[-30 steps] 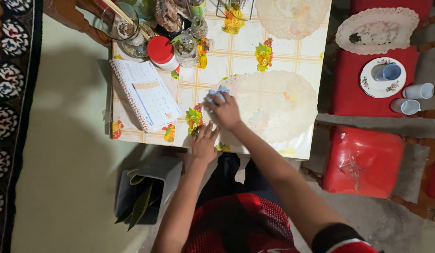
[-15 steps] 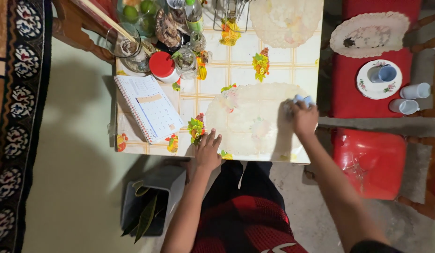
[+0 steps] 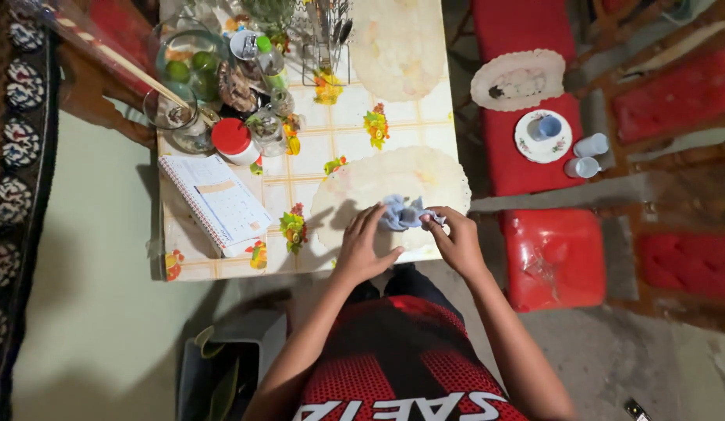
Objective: The person wipes a dining table with a cloth, moving a utensil rack and other items to reach different areas. They clean under and around the items, then return the rack to its original position.
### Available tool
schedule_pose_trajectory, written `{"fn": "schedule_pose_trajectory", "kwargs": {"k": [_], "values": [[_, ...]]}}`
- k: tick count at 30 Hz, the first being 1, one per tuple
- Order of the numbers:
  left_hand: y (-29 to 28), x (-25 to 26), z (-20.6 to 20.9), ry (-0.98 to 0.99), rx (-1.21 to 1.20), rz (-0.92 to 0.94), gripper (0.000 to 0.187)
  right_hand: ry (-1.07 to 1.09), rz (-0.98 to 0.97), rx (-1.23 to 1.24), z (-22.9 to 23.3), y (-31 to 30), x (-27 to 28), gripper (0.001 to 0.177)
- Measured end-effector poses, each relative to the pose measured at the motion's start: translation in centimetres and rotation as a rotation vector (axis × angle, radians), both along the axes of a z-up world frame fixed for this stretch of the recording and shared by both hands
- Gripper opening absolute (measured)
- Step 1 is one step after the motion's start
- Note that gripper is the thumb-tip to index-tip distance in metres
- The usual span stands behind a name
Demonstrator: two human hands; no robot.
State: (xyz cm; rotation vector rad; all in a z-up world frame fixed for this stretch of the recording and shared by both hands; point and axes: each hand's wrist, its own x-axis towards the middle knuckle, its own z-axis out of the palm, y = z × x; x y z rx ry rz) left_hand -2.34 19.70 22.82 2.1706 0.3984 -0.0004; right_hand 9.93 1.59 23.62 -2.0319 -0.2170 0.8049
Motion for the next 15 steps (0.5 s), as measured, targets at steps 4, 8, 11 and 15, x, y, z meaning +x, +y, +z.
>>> {"fn": "schedule_pose_trajectory", "kwargs": {"k": [4,8,11,15], "values": [[-0.5,1.7,0.6,-0.068,-0.017,-0.03,0.071,-0.062,0.019,0.102,3.1,-1.3,1.3,0.017],[0.3,2.9,1.7,0.102,-0.4,-0.145,0.035,-0.141,-0.047,0.155,5.1,-3.3,1.8,0.016],[1.5,4.1,2.9,0.057,-0.274,-0.383,0.023,-0.11,-0.079,0.126,4.3,-4.6,1.4,0.015],[2.3,4.6,1.1,-0.015,0.055,-0.418,0.023,-0.03,-0.126,0.002,-0.2,-5.0,1.4,0.015]]}}
